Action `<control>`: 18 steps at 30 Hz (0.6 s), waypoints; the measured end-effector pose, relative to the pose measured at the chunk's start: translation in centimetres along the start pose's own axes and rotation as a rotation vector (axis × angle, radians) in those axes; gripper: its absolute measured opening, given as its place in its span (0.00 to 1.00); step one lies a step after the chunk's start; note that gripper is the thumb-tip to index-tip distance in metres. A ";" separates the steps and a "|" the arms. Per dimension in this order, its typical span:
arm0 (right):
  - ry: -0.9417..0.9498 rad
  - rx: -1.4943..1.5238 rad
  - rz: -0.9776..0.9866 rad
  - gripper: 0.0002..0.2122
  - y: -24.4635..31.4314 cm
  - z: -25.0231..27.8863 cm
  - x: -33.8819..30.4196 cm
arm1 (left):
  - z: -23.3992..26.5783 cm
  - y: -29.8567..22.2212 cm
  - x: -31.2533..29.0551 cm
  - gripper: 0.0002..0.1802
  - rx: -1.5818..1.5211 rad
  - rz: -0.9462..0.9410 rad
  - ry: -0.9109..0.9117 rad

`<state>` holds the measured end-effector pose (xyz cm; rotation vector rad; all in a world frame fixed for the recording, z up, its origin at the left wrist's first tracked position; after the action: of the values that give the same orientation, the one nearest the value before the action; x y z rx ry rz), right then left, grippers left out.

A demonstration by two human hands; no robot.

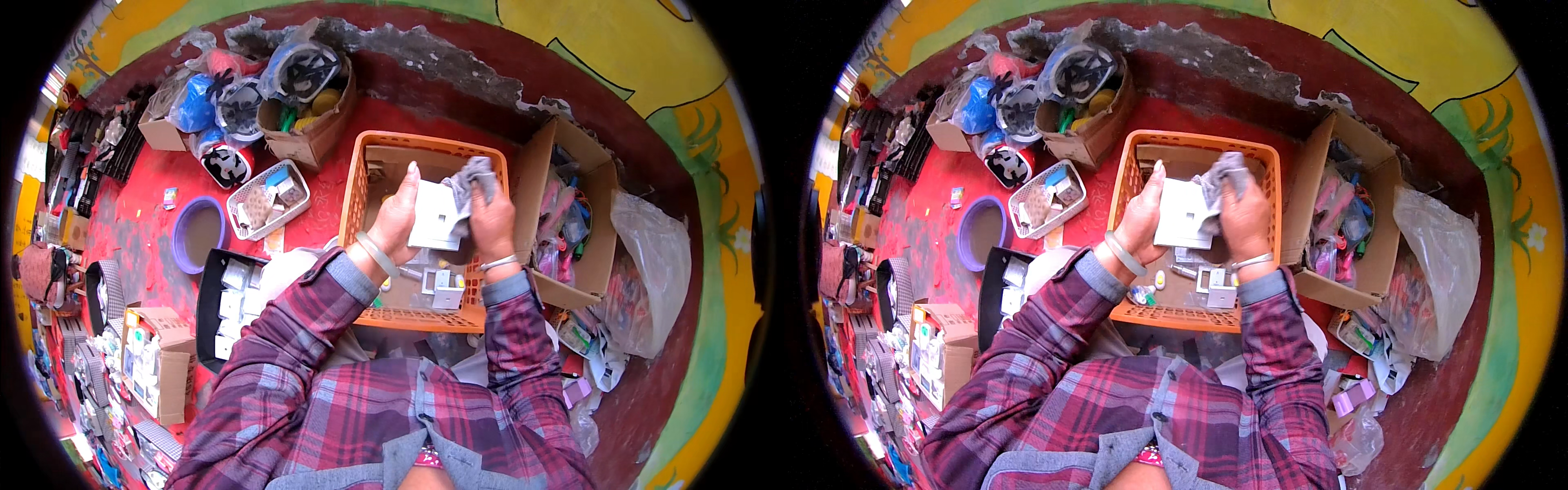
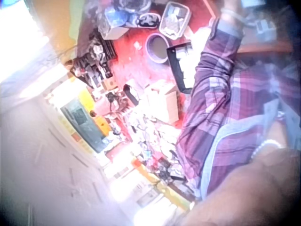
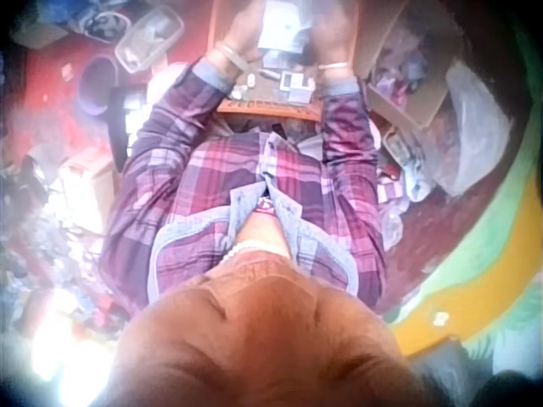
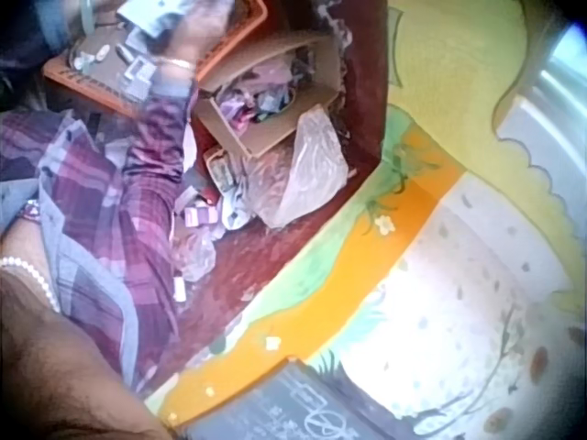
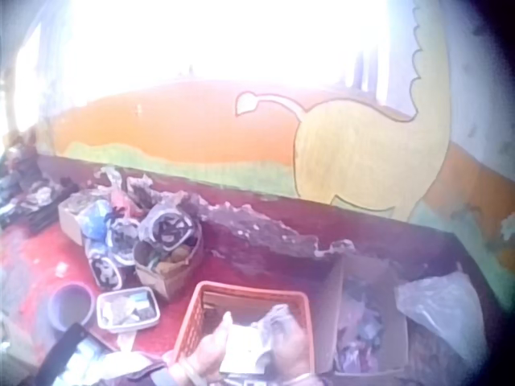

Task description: The person picks up electrical wall switches from a tray, wipes them with a cloth, and places them into an orange basket.

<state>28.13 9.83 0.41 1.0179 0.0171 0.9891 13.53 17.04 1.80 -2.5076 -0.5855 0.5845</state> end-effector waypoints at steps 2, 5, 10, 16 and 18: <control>-0.028 0.254 -0.335 0.12 -2.3 1.3 1.5 | 0.1 -0.4 0.2 0.37 -0.032 0.006 0.045; -0.146 0.829 -0.288 0.11 -0.4 3.6 1.9 | 0.2 -1.1 0.4 0.40 -0.093 0.007 0.132; 0.325 0.906 -0.101 0.16 7.0 4.8 -1.1 | 1.0 -1.6 0.9 0.37 -0.184 -0.070 0.049; 0.423 -0.004 0.514 0.32 8.1 -0.4 -3.7 | 1.6 -1.2 0.3 0.27 -0.172 -0.067 -0.029; 0.397 -0.010 0.513 0.33 7.9 -0.4 -3.5 | 1.1 -1.2 -0.3 0.25 -0.137 -0.044 -0.064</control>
<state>20.48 8.85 4.35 0.8153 0.0821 1.6485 12.46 18.21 1.68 -2.6046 -0.7251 0.6294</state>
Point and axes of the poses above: each hand's wrist, its own x-axis towards the middle knuckle, its own z-axis out of the back of the hand, y = z × x, the point moved 2 cm from there along x, towards the middle knuckle, and after that the axes turned 1 degree about -y, right-handed, at the moved point
